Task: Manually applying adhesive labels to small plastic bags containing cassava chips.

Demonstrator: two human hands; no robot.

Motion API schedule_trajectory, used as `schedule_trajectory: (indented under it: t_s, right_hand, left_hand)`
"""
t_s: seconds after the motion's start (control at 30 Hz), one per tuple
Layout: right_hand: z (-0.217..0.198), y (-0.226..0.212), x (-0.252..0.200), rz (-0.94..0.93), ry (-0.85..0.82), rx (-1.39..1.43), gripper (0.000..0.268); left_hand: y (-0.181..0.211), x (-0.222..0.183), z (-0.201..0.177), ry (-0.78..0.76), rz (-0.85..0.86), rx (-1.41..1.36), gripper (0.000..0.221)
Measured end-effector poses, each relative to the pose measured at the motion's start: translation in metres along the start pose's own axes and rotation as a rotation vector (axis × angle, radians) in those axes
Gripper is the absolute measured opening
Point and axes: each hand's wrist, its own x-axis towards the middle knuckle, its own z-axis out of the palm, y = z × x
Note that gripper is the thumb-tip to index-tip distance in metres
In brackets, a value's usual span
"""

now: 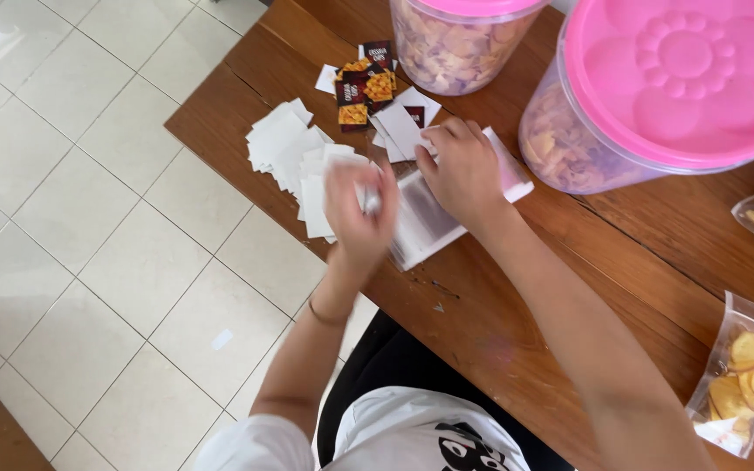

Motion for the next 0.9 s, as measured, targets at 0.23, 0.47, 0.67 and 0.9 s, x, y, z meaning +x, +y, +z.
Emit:
schedule_trajectory:
  t_s: [0.23,0.47,0.67,0.9]
  right_hand:
    - [0.069,0.008,0.038,0.454,-0.637,-0.085,0.054]
    - [0.027,0.001,0.044,0.644,-0.328,0.494,0.011]
    - [-0.141,-0.034,0.005,0.439,-0.041,0.382,0.013]
    - [-0.238,0.003,-0.122,0.432,0.280,0.113,0.018]
  left_hand:
    - [0.058,-0.149,-0.049,-0.362,0.505,-0.634,0.010]
    - [0.053,-0.195,-0.028,-0.602,0.242,-0.724,0.005]
    - [0.071,-0.145,-0.021,-0.376,-0.016,-0.896,0.028]
    - [0.152,-0.039,0.049,-0.569,-0.404,-0.902,0.043]
